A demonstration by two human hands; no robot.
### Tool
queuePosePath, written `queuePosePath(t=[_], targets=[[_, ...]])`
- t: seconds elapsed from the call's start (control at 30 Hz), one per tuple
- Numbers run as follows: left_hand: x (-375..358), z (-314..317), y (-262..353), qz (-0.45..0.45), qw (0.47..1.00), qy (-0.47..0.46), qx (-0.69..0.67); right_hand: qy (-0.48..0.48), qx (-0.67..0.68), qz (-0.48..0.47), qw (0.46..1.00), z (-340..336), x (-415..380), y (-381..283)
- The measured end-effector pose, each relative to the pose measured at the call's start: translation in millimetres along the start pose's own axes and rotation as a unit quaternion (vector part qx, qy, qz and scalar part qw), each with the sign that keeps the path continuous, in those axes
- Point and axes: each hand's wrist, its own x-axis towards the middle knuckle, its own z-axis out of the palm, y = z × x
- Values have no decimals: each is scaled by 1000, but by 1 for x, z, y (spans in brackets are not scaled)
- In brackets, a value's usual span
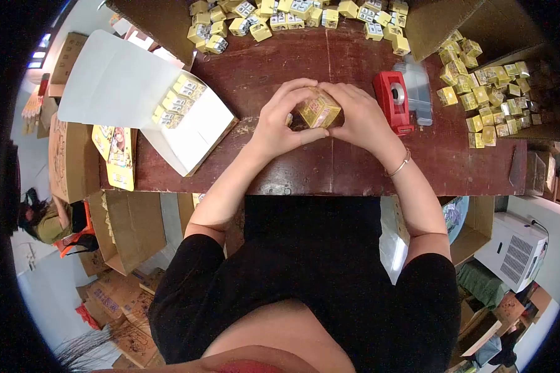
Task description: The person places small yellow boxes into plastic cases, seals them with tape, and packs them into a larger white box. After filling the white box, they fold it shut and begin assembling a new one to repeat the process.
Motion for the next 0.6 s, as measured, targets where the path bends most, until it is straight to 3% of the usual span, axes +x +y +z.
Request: queuePosePath(t=[0.1,0.27,0.43,0.6], targets=[[-1,-2,-3,4,1000,-26,-6,29,-53,-30,998,3,-3,-1],[-8,-3,-7,-4,996,-87,18,-15,-139,-41,989,1,-4,-1],[-13,3,-14,78,997,-8,-23,27,-154,-35,987,-8,-8,-10],[-16,8,-12,92,996,14,-7,53,-170,-46,983,-9,-13,-4]])
